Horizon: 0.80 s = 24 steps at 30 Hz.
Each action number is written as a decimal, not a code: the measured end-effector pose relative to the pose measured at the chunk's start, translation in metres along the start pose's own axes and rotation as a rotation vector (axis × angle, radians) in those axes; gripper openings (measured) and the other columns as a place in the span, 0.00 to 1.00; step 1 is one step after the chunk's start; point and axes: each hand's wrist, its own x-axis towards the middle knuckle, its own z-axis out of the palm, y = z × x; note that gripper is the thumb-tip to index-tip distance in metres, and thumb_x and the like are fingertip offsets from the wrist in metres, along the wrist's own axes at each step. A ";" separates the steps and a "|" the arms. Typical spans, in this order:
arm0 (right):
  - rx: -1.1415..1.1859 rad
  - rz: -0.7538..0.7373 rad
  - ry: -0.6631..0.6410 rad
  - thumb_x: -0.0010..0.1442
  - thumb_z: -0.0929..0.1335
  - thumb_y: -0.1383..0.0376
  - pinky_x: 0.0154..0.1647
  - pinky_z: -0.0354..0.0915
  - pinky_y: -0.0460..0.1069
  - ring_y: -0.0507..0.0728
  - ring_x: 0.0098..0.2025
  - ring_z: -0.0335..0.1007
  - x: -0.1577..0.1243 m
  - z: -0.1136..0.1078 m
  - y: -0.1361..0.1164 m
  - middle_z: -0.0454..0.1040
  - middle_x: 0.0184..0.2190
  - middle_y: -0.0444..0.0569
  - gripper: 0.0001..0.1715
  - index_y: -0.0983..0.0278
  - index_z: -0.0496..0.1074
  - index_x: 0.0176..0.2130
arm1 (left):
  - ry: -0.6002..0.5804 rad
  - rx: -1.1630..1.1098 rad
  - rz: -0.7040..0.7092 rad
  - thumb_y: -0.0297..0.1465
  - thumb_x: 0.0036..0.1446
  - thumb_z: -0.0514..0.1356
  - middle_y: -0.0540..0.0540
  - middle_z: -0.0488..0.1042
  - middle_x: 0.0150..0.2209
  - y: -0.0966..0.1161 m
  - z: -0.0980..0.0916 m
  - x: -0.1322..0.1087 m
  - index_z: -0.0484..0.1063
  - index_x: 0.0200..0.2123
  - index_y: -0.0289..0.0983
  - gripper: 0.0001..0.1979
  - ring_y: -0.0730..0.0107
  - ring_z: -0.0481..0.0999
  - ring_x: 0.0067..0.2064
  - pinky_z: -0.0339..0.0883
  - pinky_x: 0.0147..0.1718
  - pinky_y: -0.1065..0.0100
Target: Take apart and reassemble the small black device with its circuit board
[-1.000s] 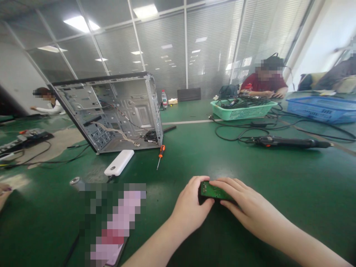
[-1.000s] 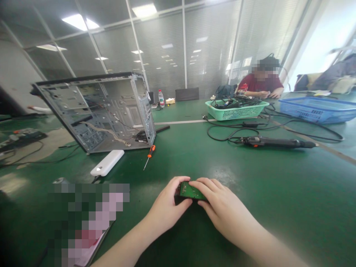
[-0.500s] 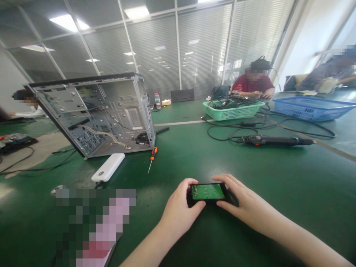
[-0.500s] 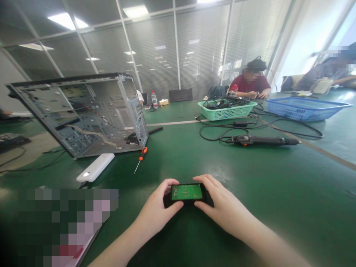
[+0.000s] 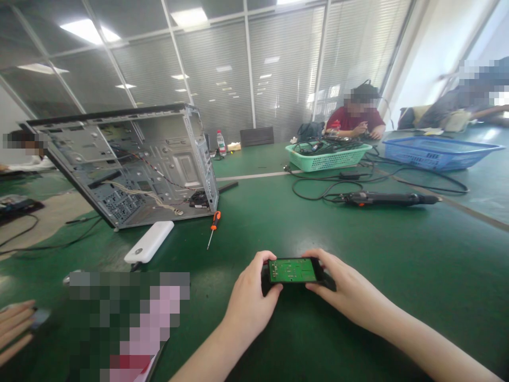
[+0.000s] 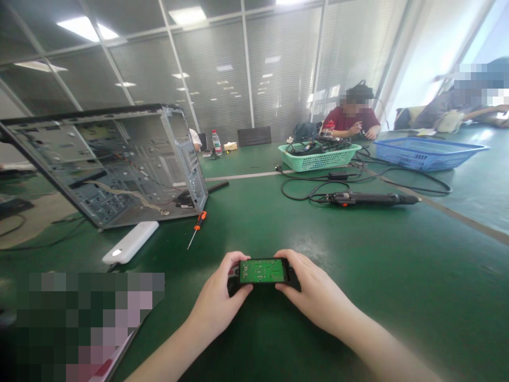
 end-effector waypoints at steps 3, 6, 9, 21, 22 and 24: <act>0.039 0.008 0.033 0.57 0.63 0.64 0.52 0.62 0.56 0.59 0.51 0.63 0.000 0.001 0.001 0.65 0.49 0.50 0.20 0.60 0.58 0.50 | 0.043 0.013 0.091 0.19 0.50 0.58 0.48 0.72 0.49 0.001 0.000 0.000 0.63 0.44 0.43 0.19 0.62 0.72 0.51 0.63 0.52 0.58; 0.078 0.014 0.052 0.57 0.62 0.63 0.51 0.63 0.56 0.59 0.51 0.64 0.000 0.002 0.000 0.65 0.48 0.51 0.20 0.61 0.57 0.49 | 0.058 0.061 0.172 0.19 0.51 0.57 0.47 0.71 0.50 0.002 -0.001 -0.001 0.64 0.43 0.43 0.17 0.61 0.70 0.53 0.62 0.53 0.56; 0.123 0.005 0.066 0.58 0.61 0.61 0.51 0.63 0.56 0.59 0.50 0.64 -0.001 0.003 -0.001 0.65 0.48 0.50 0.20 0.60 0.57 0.50 | 0.069 0.090 0.203 0.21 0.53 0.57 0.47 0.71 0.51 0.003 -0.002 -0.001 0.64 0.45 0.43 0.17 0.60 0.70 0.54 0.63 0.53 0.56; 0.458 0.083 0.030 0.61 0.62 0.53 0.49 0.64 0.54 0.57 0.46 0.65 0.002 0.000 -0.008 0.65 0.47 0.50 0.22 0.62 0.60 0.50 | -0.018 -0.110 -0.038 0.36 0.60 0.54 0.46 0.72 0.49 0.001 -0.002 -0.001 0.61 0.55 0.45 0.20 0.63 0.74 0.42 0.69 0.42 0.62; 0.494 0.100 0.014 0.60 0.62 0.52 0.46 0.65 0.53 0.57 0.44 0.66 0.002 -0.001 -0.009 0.66 0.44 0.51 0.22 0.63 0.61 0.48 | -0.028 -0.128 -0.064 0.37 0.61 0.53 0.46 0.73 0.47 0.000 -0.002 -0.001 0.61 0.56 0.44 0.20 0.63 0.75 0.40 0.69 0.40 0.63; 0.590 0.142 -0.026 0.58 0.64 0.49 0.41 0.65 0.50 0.56 0.39 0.66 0.003 -0.002 -0.011 0.68 0.38 0.50 0.24 0.65 0.62 0.44 | -0.058 -0.163 -0.096 0.40 0.61 0.51 0.46 0.74 0.44 0.001 -0.003 -0.001 0.62 0.55 0.43 0.20 0.64 0.75 0.38 0.69 0.38 0.64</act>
